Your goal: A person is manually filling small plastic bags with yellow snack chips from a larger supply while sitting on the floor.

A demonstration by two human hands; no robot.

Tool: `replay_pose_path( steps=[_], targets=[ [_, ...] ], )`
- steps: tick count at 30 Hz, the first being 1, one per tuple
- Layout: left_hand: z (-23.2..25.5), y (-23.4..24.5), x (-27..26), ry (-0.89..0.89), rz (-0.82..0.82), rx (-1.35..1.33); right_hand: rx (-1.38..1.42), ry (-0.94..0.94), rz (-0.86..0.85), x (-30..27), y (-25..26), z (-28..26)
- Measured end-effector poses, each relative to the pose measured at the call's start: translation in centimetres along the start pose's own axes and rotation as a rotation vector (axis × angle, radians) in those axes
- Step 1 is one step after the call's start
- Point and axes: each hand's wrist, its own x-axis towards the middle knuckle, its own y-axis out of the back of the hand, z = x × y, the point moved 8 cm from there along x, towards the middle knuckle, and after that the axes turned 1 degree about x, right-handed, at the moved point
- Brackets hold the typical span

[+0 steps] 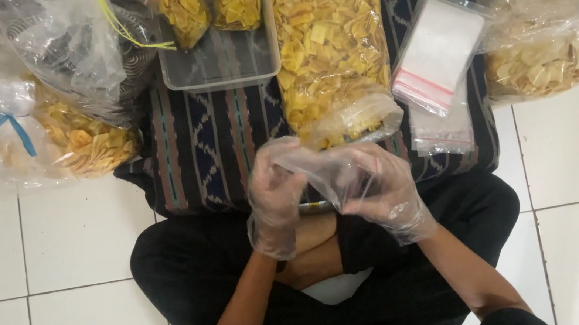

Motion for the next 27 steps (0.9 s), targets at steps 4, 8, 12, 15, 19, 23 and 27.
replay_pose_path(
  steps=[4,8,12,15,19,23,27],
  targets=[
    [2.0,1.9,0.8,-0.022,0.212,0.427,0.059,-0.127,0.024,-1.2,0.5,3.2],
    [1.0,3.4,1.3,-0.013,0.283,0.329,0.115,-0.424,0.265,-2.6,1.0,4.9],
    [2.4,4.0,1.6,-0.044,0.271,0.465,0.208,-0.567,0.303,-4.1,2.1,6.9],
    [4.6,3.3,2.1,-0.083,0.266,0.694,0.300,-0.547,0.246,-4.0,2.5,7.3],
    [5.9,2.6,2.4,-0.149,0.209,0.759,0.304,-0.483,0.147,-3.5,1.6,6.5],
    [6.8,1.9,2.8,-0.170,0.144,0.800,0.182,-0.472,0.071,-0.9,0.9,4.3],
    [6.7,0.9,3.0,-0.110,0.089,0.708,0.293,-0.507,0.038,1.3,-0.2,3.0]
  ],
)
